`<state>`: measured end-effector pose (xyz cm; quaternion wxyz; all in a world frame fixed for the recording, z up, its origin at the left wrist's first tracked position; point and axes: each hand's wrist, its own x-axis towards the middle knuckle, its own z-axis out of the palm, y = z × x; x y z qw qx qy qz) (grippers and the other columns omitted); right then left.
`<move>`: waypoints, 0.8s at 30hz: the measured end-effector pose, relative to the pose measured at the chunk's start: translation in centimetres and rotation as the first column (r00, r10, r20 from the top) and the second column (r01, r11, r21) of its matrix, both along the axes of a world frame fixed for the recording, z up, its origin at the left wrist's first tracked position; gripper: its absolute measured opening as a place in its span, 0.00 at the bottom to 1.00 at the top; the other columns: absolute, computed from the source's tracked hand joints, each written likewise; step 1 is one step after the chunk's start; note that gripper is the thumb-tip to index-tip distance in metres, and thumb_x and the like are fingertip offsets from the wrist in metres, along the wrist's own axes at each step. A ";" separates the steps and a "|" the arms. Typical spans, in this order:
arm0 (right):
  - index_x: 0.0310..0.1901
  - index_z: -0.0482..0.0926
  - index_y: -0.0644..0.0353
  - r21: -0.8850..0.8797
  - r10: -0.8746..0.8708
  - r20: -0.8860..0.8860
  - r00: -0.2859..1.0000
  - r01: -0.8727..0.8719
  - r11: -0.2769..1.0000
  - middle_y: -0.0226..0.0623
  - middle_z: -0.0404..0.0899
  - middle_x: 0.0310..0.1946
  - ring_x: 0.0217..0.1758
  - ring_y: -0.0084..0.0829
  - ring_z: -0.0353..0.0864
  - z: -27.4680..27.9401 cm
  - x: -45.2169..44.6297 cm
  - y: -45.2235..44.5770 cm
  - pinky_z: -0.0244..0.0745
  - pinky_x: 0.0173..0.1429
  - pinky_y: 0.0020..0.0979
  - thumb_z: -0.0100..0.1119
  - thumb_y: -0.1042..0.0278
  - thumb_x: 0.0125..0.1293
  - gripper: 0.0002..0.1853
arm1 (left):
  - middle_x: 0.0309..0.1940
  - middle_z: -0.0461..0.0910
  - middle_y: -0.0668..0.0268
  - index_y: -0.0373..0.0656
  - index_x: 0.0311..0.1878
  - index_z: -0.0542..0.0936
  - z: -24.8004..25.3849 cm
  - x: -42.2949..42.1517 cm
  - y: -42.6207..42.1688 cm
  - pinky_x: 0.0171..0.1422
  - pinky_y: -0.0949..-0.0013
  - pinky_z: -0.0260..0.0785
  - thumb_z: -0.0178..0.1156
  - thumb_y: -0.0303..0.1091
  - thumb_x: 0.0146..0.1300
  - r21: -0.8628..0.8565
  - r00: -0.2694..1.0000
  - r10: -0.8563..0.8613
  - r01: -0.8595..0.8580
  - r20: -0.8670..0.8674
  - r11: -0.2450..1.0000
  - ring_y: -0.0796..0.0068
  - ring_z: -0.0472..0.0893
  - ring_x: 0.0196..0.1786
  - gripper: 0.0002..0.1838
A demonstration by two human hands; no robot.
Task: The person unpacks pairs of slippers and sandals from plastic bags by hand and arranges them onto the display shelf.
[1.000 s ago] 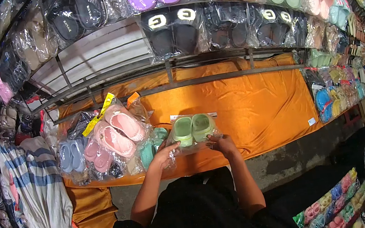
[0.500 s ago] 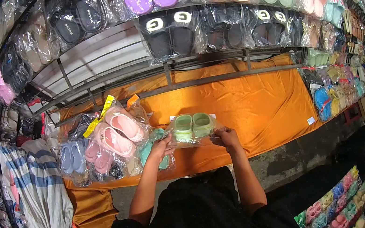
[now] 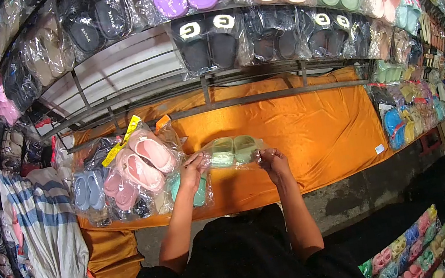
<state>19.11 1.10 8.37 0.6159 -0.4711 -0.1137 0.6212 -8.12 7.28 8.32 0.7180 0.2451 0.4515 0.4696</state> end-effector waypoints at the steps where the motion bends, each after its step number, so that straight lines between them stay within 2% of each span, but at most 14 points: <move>1: 0.30 0.76 0.62 0.088 0.039 -0.061 0.997 -0.034 0.996 0.40 0.81 0.29 0.30 0.30 0.81 -0.1 0.1 0.1 0.77 0.32 0.28 0.58 0.78 0.63 0.04 | 0.45 0.82 0.59 0.34 0.50 0.78 0.1 0.1 0.1 0.52 0.67 0.74 0.60 0.31 0.66 0.000 1.000 -0.001 0.001 0.000 1.000 0.70 0.82 0.47 0.13; 4: 0.31 0.75 0.62 0.001 -0.008 0.001 1.000 0.008 1.000 0.39 0.81 0.30 0.28 0.28 0.78 0.2 0.1 0.3 0.76 0.33 0.28 0.58 0.77 0.64 0.04 | 0.41 0.83 0.62 0.34 0.48 0.79 -0.9 0.4 0.2 0.50 0.68 0.75 0.59 0.28 0.66 0.056 0.999 0.034 -0.033 -0.006 0.998 0.72 0.82 0.45 0.10; 5: 0.31 0.75 0.62 0.000 -0.013 -0.001 1.000 0.013 1.000 0.39 0.81 0.30 0.28 0.28 0.78 0.1 0.3 0.3 0.76 0.33 0.28 0.58 0.77 0.64 0.04 | 0.42 0.82 0.61 0.34 0.50 0.78 -1.8 0.0 0.5 0.50 0.67 0.75 0.59 0.34 0.67 0.048 1.000 -0.012 0.013 -0.025 0.999 0.71 0.82 0.45 0.14; 6: 0.32 0.76 0.62 0.011 0.062 -0.016 0.998 -0.061 0.998 0.39 0.81 0.31 0.28 0.27 0.78 0.0 0.5 0.4 0.77 0.34 0.29 0.58 0.76 0.64 0.03 | 0.43 0.82 0.61 0.34 0.52 0.76 -1.9 -0.4 0.7 0.49 0.67 0.75 0.58 0.40 0.67 0.041 0.997 -0.055 0.057 -0.045 0.997 0.70 0.81 0.45 0.19; 7: 0.33 0.76 0.62 0.025 0.138 -0.030 0.990 -0.137 0.990 0.39 0.81 0.31 0.28 0.27 0.78 -0.1 0.6 0.6 0.77 0.35 0.29 0.58 0.75 0.64 0.03 | 0.43 0.82 0.61 0.34 0.52 0.76 -2.0 -0.8 1.2 0.49 0.67 0.75 0.58 0.40 0.67 0.043 0.997 -0.056 0.058 -0.046 0.997 0.70 0.81 0.45 0.19; 8: 0.33 0.76 0.62 0.025 0.138 -0.030 0.990 -0.137 0.990 0.39 0.81 0.31 0.28 0.27 0.78 -0.3 0.7 0.7 0.77 0.35 0.29 0.58 0.75 0.64 0.03 | 0.45 0.81 0.59 0.35 0.55 0.74 -2.1 -1.1 1.7 0.50 0.65 0.75 0.57 0.48 0.67 -0.107 0.994 -0.097 0.091 -0.054 0.990 0.68 0.81 0.46 0.25; 9: 0.34 0.76 0.61 -0.072 0.072 0.008 0.997 -0.072 0.995 0.38 0.81 0.31 0.28 0.27 0.78 0.5 0.4 0.6 0.75 0.32 0.28 0.59 0.72 0.64 0.03 | 0.47 0.80 0.58 0.36 0.58 0.72 -2.0 -1.3 2.0 0.51 0.62 0.75 0.55 0.56 0.66 -0.257 0.989 -0.140 0.121 -0.056 0.959 0.65 0.81 0.47 0.31; 10: 0.35 0.77 0.61 -0.166 0.011 0.052 0.999 -0.002 0.986 0.36 0.80 0.30 0.28 0.27 0.78 0.8 0.3 0.5 0.72 0.29 0.28 0.61 0.70 0.64 0.05 | 0.47 0.80 0.58 0.36 0.58 0.72 -0.7 -1.3 1.9 0.51 0.62 0.75 0.55 0.56 0.66 -0.259 0.988 -0.141 0.122 -0.057 0.958 0.65 0.81 0.47 0.31; 12: 0.36 0.76 0.61 -0.163 0.003 0.051 0.999 0.005 0.987 0.35 0.79 0.29 0.28 0.27 0.78 0.4 0.5 0.7 0.73 0.29 0.29 0.61 0.69 0.65 0.06 | 0.51 0.78 0.56 0.42 0.63 0.68 1.7 -1.7 1.8 0.53 0.57 0.76 0.51 0.65 0.63 -0.326 0.907 -0.362 0.282 -0.216 0.902 0.60 0.80 0.49 0.37; 13: 0.36 0.75 0.61 -0.158 -0.001 0.050 0.999 0.009 0.987 0.35 0.78 0.28 0.27 0.27 0.77 0.2 0.5 1.0 0.74 0.29 0.30 0.61 0.67 0.65 0.07 | 0.51 0.78 0.58 0.47 0.62 0.70 1.3 -1.9 1.9 0.54 0.54 0.76 0.53 0.61 0.64 -0.362 0.878 -0.431 0.340 -0.207 0.868 0.57 0.80 0.52 0.32; 18: 0.34 0.73 0.63 -0.212 0.005 0.033 0.999 0.002 0.977 0.37 0.76 0.26 0.26 0.30 0.77 0.0 0.8 1.6 0.76 0.30 0.32 0.58 0.63 0.68 0.11 | 0.51 0.79 0.61 0.48 0.62 0.71 0.1 -2.0 2.5 0.55 0.57 0.76 0.53 0.56 0.66 -0.341 0.856 -0.493 0.422 -0.156 0.840 0.62 0.82 0.50 0.27; 20: 0.34 0.73 0.63 -0.218 0.024 0.012 1.000 -0.021 0.976 0.38 0.76 0.25 0.25 0.32 0.77 -0.4 0.9 1.7 0.76 0.30 0.32 0.57 0.61 0.69 0.13 | 0.48 0.80 0.62 0.48 0.59 0.72 0.8 -1.9 2.6 0.53 0.59 0.78 0.52 0.53 0.67 -0.407 0.839 -0.528 0.441 -0.128 0.800 0.64 0.83 0.48 0.24; 22: 0.29 0.72 0.62 -0.226 -0.081 0.064 0.995 0.093 0.970 0.36 0.75 0.21 0.23 0.31 0.78 1.1 0.1 1.8 0.79 0.33 0.31 0.54 0.63 0.69 0.13 | 0.47 0.81 0.61 0.48 0.58 0.73 0.8 -1.6 2.7 0.52 0.60 0.78 0.53 0.52 0.67 -0.415 0.809 -0.570 0.474 -0.144 0.777 0.66 0.83 0.47 0.23; 24: 0.29 0.73 0.63 -0.199 -0.082 0.056 0.995 0.092 0.976 0.37 0.76 0.21 0.25 0.33 0.79 0.7 0.3 2.2 0.80 0.33 0.32 0.54 0.64 0.69 0.13 | 0.46 0.81 0.61 0.47 0.57 0.74 -0.3 -1.7 2.9 0.50 0.61 0.79 0.54 0.51 0.67 -0.425 0.772 -0.616 0.509 -0.160 0.749 0.67 0.83 0.47 0.22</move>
